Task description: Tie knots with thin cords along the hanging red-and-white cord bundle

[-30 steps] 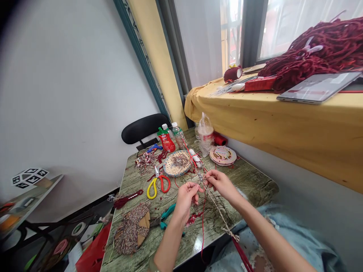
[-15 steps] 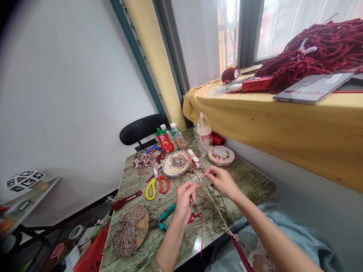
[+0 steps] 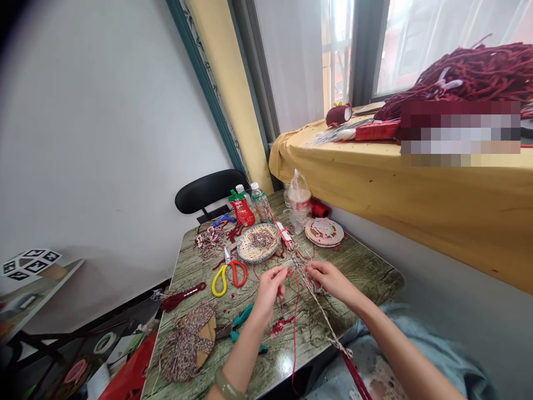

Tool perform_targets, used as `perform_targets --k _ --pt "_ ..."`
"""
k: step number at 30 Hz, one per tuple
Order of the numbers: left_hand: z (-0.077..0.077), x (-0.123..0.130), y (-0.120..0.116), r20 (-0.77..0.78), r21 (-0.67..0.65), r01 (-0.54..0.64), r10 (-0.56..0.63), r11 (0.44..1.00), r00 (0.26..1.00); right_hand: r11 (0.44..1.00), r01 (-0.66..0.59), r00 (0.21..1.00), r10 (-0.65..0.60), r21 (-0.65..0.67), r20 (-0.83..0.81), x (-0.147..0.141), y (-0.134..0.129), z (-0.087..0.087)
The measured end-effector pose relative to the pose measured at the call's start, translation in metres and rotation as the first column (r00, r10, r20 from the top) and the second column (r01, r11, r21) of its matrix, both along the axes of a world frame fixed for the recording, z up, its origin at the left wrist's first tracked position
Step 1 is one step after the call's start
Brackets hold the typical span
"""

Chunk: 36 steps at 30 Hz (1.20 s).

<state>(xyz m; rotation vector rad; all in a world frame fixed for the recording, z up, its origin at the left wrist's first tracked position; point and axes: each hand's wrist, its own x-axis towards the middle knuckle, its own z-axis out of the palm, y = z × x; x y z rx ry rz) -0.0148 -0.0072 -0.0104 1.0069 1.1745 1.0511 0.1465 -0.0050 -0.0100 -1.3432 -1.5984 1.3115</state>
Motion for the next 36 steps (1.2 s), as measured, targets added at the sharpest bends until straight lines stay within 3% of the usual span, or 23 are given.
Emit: perform_targets --k 4,10,15,19,23,26,31,36 --pt "0.012 -0.002 0.012 -0.016 0.036 -0.02 0.021 0.999 1.0 1.0 0.012 0.999 -0.013 0.017 0.047 0.002 -0.001 0.005" --pt "0.021 -0.004 0.015 -0.017 0.027 0.064 -0.063 0.998 0.998 0.992 0.108 0.987 -0.114 0.057 0.11 0.002 -0.006 0.027" --pt "0.024 -0.002 0.017 0.01 -0.01 0.159 -0.159 0.987 0.987 0.97 0.239 0.971 -0.24 -0.044 -0.017 -0.006 -0.017 0.042" --pt "0.025 0.001 0.02 0.042 -0.037 0.236 -0.235 0.971 0.971 0.963 0.258 0.962 -0.263 -0.072 -0.068 -0.008 -0.022 0.039" --pt "0.025 0.002 0.021 0.061 -0.053 0.26 -0.256 0.964 0.965 0.968 0.215 0.967 -0.23 -0.128 -0.114 -0.005 -0.022 0.03" --pt "0.024 0.001 0.021 0.048 -0.054 0.238 -0.236 0.97 0.971 0.974 0.083 0.956 -0.137 -0.209 -0.258 -0.007 -0.023 0.022" --pt "0.027 0.0 0.019 -0.029 -0.062 0.198 -0.2 0.978 0.979 0.952 -0.155 0.825 -0.022 -0.264 -0.565 -0.02 -0.029 0.012" --pt "0.029 -0.002 0.019 -0.092 -0.045 0.173 -0.177 0.984 0.98 0.953 -0.127 0.807 -0.063 -0.276 -0.587 -0.027 -0.027 0.001"
